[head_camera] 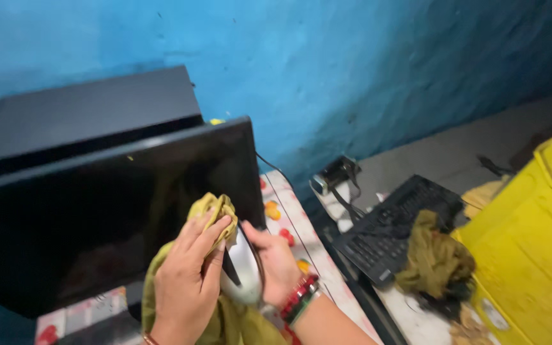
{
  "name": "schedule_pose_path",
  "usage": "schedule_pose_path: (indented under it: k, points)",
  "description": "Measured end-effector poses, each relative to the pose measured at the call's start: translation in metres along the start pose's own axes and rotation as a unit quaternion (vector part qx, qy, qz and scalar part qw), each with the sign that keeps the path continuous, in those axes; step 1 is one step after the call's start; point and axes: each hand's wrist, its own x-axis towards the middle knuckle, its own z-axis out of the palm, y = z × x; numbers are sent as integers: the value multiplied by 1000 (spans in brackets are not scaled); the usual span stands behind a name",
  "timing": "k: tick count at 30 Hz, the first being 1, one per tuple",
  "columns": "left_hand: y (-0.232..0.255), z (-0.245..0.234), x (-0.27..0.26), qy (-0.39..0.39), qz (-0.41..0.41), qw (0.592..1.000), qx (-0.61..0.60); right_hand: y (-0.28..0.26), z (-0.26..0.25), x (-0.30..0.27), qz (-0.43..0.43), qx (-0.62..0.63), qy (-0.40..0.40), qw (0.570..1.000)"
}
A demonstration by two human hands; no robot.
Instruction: The person wipes a computer monitor, mouse, and keyboard with a cloth, and then gathers and wraps the connecting cables around the devices.
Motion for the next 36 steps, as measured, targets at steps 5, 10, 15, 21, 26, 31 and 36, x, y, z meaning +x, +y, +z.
schedule_pose_path:
  k: [5,10,15,21,26,31,36]
  points:
    - [37,16,-21,-31,116,989,91,-5,10,-6,-50,-58,-12,997]
    - [37,23,-8,-41,149,981,120,-3,16,-8,-110,-147,68,981]
    - [-11,21,32,-123,-105,986,50,20,22,-5,-69,-181,68,979]
    - [-27,24,32,-92,-202,975,-26,18,22,-2,-39,-189,37,980]
    - [34,42,-17,7,44,994,102,-1,32,-7,-104,-170,138,970]
    - [29,36,-13,17,58,994,92,6,34,-10,-87,-184,172,964]
    - [-41,20,13,-59,-306,948,-68,23,32,-9,-30,-174,56,983]
